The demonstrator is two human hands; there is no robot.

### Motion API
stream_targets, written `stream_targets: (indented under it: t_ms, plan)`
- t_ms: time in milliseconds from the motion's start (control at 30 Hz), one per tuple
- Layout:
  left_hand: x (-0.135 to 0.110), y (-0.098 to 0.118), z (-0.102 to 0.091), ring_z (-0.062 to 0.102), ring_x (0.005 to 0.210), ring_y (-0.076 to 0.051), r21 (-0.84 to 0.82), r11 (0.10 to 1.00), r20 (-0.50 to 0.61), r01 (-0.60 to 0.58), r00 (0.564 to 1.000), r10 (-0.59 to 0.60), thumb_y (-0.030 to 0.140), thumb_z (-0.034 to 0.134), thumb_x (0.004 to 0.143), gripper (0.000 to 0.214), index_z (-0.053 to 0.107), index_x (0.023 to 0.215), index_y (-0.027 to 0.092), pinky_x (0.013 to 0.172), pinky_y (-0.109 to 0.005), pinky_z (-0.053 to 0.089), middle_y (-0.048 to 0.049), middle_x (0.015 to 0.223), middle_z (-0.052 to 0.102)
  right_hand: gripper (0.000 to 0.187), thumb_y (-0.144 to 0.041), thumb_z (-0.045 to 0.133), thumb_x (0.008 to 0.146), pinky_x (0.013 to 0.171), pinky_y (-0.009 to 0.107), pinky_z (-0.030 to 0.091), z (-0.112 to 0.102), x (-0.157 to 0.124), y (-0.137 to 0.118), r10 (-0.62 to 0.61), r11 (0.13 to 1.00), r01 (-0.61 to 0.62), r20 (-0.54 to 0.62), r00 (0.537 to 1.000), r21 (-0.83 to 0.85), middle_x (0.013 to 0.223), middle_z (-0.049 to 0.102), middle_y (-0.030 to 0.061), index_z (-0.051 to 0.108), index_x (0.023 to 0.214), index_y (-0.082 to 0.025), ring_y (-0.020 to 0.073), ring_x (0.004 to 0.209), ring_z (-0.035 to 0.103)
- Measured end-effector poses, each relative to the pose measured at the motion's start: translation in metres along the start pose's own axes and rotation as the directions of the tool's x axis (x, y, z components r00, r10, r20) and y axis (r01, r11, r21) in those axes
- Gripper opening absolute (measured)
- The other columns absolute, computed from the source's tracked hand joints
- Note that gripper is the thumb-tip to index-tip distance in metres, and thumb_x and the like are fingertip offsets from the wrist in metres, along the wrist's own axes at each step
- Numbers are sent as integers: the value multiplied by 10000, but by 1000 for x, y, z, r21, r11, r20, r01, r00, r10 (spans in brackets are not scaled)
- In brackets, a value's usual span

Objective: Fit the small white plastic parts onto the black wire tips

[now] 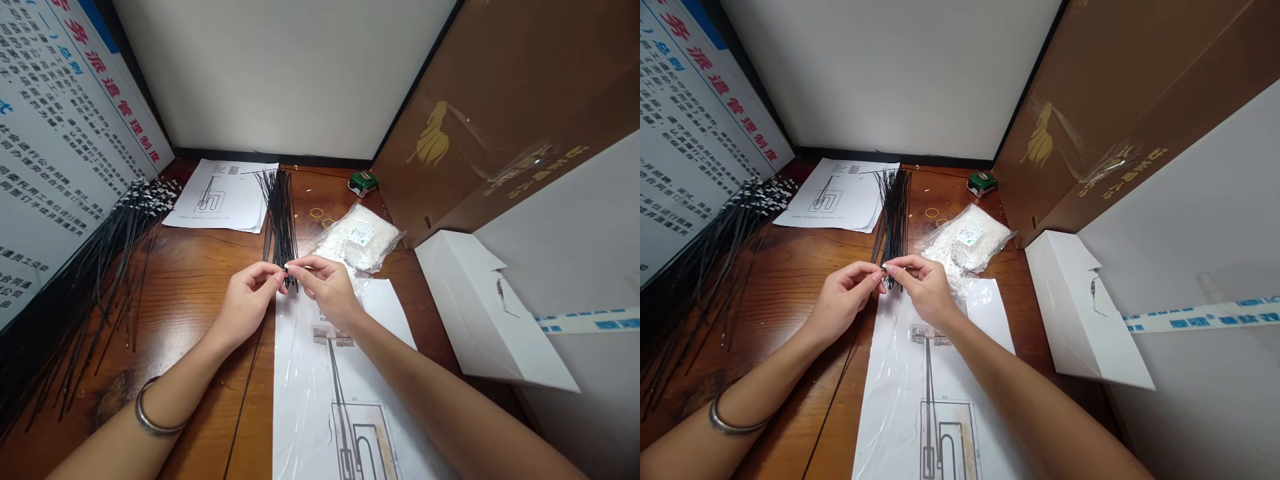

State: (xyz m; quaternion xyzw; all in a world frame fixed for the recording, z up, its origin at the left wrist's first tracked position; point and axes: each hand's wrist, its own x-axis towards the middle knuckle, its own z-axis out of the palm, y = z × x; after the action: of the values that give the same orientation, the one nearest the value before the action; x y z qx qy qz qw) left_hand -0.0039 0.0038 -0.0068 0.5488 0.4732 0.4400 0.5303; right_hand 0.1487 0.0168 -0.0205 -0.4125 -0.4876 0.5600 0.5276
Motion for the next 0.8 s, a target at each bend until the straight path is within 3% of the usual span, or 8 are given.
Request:
stream_targets:
  t_ms: [433, 800]
  plan:
    - [-1, -1, -1, 509, 579, -91, 25, 1000, 5, -15, 1000, 14, 322, 593, 844, 170, 633, 803, 162, 543, -219, 375, 3, 665, 616, 140, -322, 742, 703, 457, 237, 382, 0, -2, -2, 8, 1000, -8, -9, 1000, -23, 693, 672, 15, 716, 747, -192, 93, 544, 517]
    - [-2, 2, 0, 543, 605, -107, 71, 997, -20, 4, 1000, -3, 320, 604, 827, 169, 631, 771, 163, 581, -227, 407, 8, 652, 622, 145, -325, 719, 711, 428, 236, 352, 3, -3, -2, -28, 997, 26, -18, 999, -76, 667, 635, 0, 693, 746, -187, 77, 490, 462]
